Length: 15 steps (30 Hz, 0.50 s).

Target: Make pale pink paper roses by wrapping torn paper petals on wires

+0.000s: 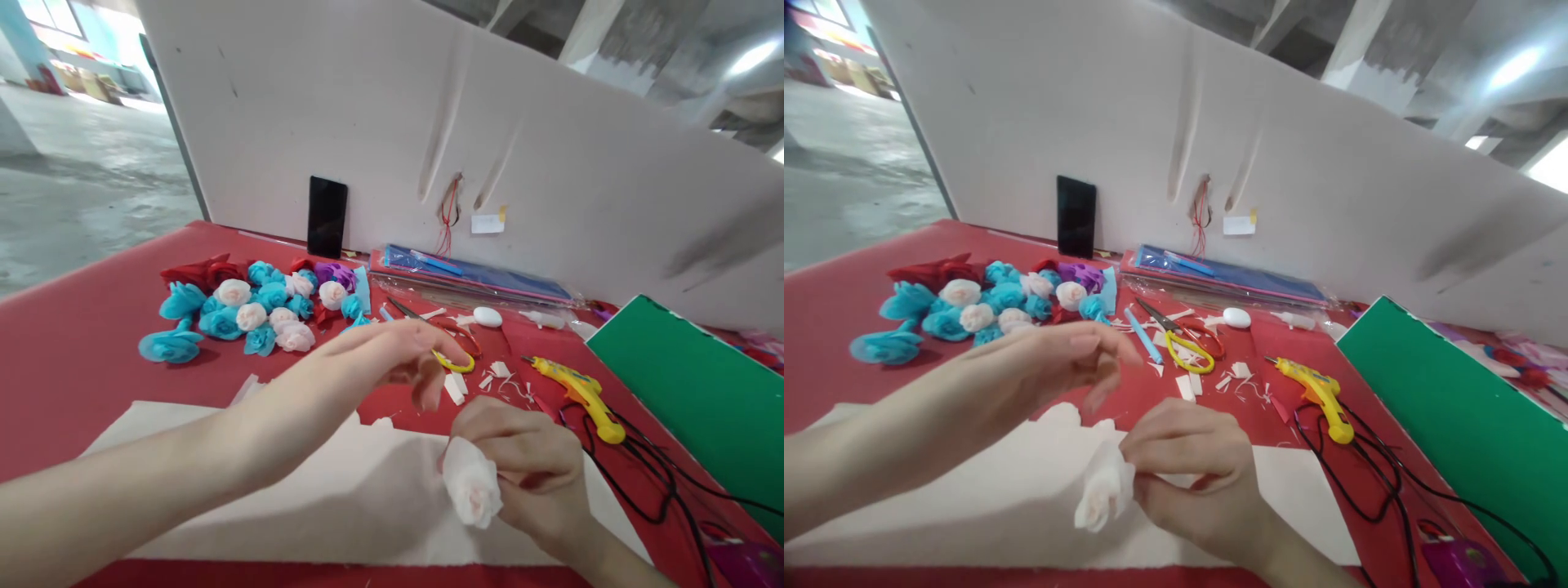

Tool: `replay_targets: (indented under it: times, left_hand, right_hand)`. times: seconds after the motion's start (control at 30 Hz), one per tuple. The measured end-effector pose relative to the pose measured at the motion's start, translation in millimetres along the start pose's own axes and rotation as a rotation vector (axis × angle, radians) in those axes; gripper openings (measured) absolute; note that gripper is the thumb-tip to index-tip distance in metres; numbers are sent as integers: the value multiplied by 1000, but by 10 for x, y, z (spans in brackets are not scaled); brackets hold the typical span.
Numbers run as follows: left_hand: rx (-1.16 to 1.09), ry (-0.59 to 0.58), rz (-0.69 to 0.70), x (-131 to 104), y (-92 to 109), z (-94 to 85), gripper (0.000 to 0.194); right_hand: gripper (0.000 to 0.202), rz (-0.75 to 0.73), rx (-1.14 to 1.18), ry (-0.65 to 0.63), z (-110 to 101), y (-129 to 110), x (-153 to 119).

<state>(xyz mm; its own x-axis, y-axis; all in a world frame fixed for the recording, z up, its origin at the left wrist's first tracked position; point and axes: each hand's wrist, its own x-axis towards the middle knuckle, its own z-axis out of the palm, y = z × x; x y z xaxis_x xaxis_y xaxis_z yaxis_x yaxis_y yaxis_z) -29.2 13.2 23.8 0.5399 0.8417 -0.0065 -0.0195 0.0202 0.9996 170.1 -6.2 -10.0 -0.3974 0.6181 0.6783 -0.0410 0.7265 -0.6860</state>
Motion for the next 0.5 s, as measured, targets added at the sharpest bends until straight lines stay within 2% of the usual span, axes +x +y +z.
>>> replay_targets:
  times: [0.1, 0.2, 0.27, 0.37, 0.43, 0.5]
  left_hand:
    - [81, 32, 81, 50, 33, -76, 35]
    - [268, 70, 201, 110, 94, -142, 33]
    - [463, 84, 234, 156, 68, -209, 28]
    - [712, 35, 223, 192, -121, -355, 18]
    - [821, -25, 223, 154, -298, -465, 18]
    - [906, -18, 213, 54, -453, -564, 22]
  right_hand:
    - [20, -27, -5, -33, 9, 18, 7]
    - [23, 32, -39, -12, 20, 12, -6]
    - [21, 217, 32, 62, 36, 0, -25]
    - [11, 602, 254, 185, 85, 7, -74]
    - [11, 766, 351, 197, 131, 48, -113]
    - [18, 894, 439, 203, 177, 120, -151]
